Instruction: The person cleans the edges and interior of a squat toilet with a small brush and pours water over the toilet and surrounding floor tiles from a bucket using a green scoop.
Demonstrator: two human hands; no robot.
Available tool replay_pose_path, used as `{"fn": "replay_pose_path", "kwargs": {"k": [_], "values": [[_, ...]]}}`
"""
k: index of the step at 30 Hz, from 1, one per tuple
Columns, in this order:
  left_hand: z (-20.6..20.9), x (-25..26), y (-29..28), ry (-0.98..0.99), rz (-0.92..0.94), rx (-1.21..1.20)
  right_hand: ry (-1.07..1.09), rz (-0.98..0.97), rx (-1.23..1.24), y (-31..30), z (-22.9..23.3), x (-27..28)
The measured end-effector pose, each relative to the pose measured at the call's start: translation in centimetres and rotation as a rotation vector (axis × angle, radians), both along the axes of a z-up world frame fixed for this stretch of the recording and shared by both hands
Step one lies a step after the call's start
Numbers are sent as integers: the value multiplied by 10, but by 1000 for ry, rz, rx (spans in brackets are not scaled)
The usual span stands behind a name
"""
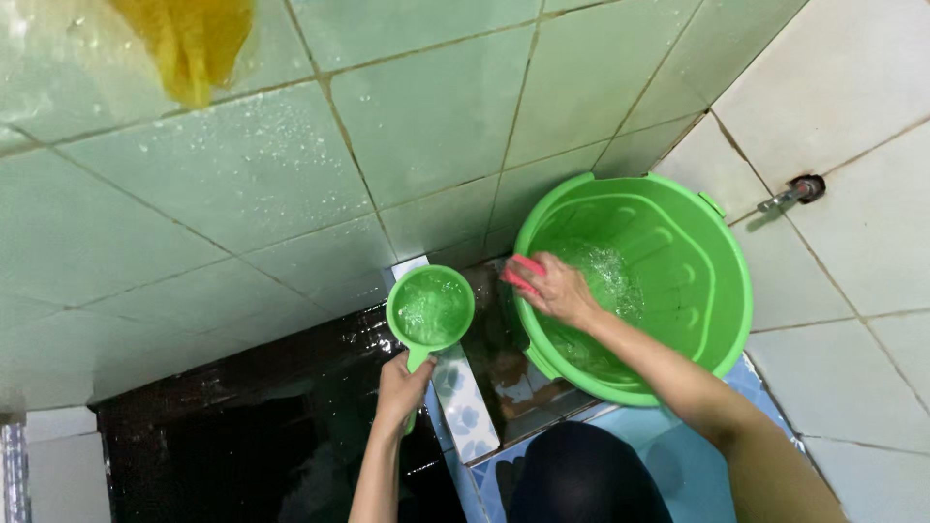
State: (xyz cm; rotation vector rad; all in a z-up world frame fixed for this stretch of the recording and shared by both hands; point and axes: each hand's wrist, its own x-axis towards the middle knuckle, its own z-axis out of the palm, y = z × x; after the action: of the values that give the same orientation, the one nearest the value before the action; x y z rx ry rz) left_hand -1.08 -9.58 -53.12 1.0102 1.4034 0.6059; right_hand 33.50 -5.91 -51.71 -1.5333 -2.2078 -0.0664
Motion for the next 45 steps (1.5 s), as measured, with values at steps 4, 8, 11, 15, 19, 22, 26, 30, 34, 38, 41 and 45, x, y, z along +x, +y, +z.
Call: {"fn": "replay_pose_path", "kwargs": {"k": [4, 8, 11, 15, 19, 22, 26, 30, 34, 38, 41, 45], "values": [[-16, 9, -4, -16, -12, 118, 17, -83, 67, 50, -4, 14], [-20, 10, -7, 49, -2, 231, 77, -478, 123, 71, 5, -1], [-20, 4, -5, 21, -12, 74, 155, -235, 11, 20, 3, -18], [-17, -3, 7, 77, -46, 58, 28, 92, 6, -7, 0, 3], [-15, -12, 5, 85, -105, 68, 29, -321, 42, 65, -15, 31], [-2, -9, 11, 314, -124, 195, 17, -610, 99, 97, -23, 60], [33, 10, -12, 887, 140, 916, 158, -913, 212, 104, -38, 58], [48, 67, -28, 508, 140, 979, 105, -506, 171, 61, -55, 10], [11, 141, -29, 207, 15, 784, 38, -614, 21, 80, -24, 68], [-61, 194, -13, -204, 27, 276, 276, -844, -134, 90, -5, 85], [-108, 202, -6, -502, 30, 130, 243, -245, -101, 43, -25, 30], [-130, 196, -21, -937, 115, -141, 265, -195, -259, -2, -13, -2]]}}
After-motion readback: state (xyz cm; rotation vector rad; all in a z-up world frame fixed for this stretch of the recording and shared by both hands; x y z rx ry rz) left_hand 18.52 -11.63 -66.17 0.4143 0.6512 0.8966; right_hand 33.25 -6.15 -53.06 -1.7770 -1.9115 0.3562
